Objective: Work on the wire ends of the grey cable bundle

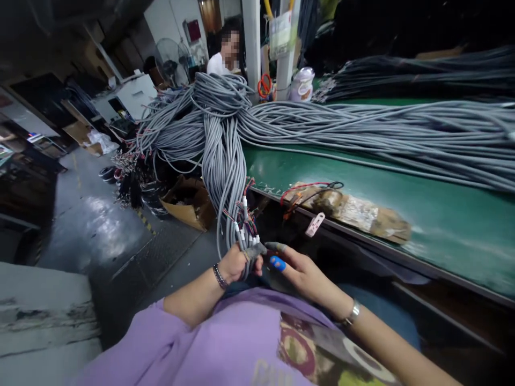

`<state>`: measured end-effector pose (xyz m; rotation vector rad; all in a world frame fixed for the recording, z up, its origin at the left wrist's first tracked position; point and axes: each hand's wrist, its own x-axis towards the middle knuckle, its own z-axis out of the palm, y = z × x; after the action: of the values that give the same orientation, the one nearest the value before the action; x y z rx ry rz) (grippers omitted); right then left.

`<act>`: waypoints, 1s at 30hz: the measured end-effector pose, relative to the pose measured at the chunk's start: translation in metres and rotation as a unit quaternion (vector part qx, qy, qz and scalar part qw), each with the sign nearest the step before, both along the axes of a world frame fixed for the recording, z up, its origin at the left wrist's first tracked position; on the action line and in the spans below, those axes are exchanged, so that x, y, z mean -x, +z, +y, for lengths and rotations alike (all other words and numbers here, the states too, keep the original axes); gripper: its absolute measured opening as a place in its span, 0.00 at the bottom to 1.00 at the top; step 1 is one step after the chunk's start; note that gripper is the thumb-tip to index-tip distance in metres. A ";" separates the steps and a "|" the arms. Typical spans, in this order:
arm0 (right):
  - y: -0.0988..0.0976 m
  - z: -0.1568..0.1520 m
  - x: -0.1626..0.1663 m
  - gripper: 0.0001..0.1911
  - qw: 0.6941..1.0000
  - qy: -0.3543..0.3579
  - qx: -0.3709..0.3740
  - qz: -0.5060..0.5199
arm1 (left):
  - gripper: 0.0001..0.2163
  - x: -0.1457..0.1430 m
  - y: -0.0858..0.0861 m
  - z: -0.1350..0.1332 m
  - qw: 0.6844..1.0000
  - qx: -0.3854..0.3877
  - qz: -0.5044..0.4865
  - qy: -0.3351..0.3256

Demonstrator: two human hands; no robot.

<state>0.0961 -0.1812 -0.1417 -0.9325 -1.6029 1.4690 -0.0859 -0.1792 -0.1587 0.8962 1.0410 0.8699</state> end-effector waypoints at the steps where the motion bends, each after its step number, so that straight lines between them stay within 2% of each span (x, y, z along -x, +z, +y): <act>1: -0.003 -0.001 -0.001 0.17 1.000 -0.016 0.005 0.003 | 0.26 0.000 0.000 -0.001 1.000 0.002 -0.003 -0.001; 4: -0.006 0.000 -0.003 0.17 0.997 -0.043 0.038 0.042 | 0.27 -0.012 0.000 0.000 1.000 -0.002 -0.018 -0.005; 9: -0.005 -0.001 -0.006 0.15 0.986 -0.106 0.093 0.085 | 0.21 -0.037 -0.003 0.000 0.997 -0.047 0.009 -0.066; 12: -0.009 -0.003 -0.013 0.14 0.985 -0.146 0.067 0.068 | 0.21 -0.040 -0.006 -0.001 0.995 -0.064 0.038 -0.064; 17: -0.022 -0.005 -0.027 0.10 0.983 -0.181 -0.031 -0.014 | 0.22 -0.036 -0.003 0.007 0.998 -0.061 0.015 0.031; 19: -0.026 -0.007 -0.029 0.09 0.982 -0.170 -0.072 -0.041 | 0.21 -0.036 0.004 0.012 0.998 -0.058 -0.026 0.010; 22: -0.026 -0.012 -0.028 0.09 0.978 -0.166 -0.113 -0.049 | 0.23 -0.040 0.013 0.017 0.996 -0.035 -0.049 -0.071; 26: -0.021 -0.016 -0.026 0.14 0.978 -0.176 -0.108 -0.037 | 0.24 -0.048 0.016 0.015 0.996 -0.002 -0.009 -0.094; 28: -0.019 -0.016 -0.028 0.16 0.980 -0.179 -0.084 -0.034 | 0.23 -0.050 0.014 0.012 0.996 -0.019 0.031 -0.078; 30: -0.015 -0.014 -0.031 0.14 0.982 -0.181 -0.036 -0.026 | 0.22 -0.050 0.011 0.009 0.996 -0.047 0.061 -0.055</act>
<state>0.1273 -0.1949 -0.1569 -1.1580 -1.4211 1.1364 -0.0361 -0.1697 -0.1472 1.0862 1.0520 0.7851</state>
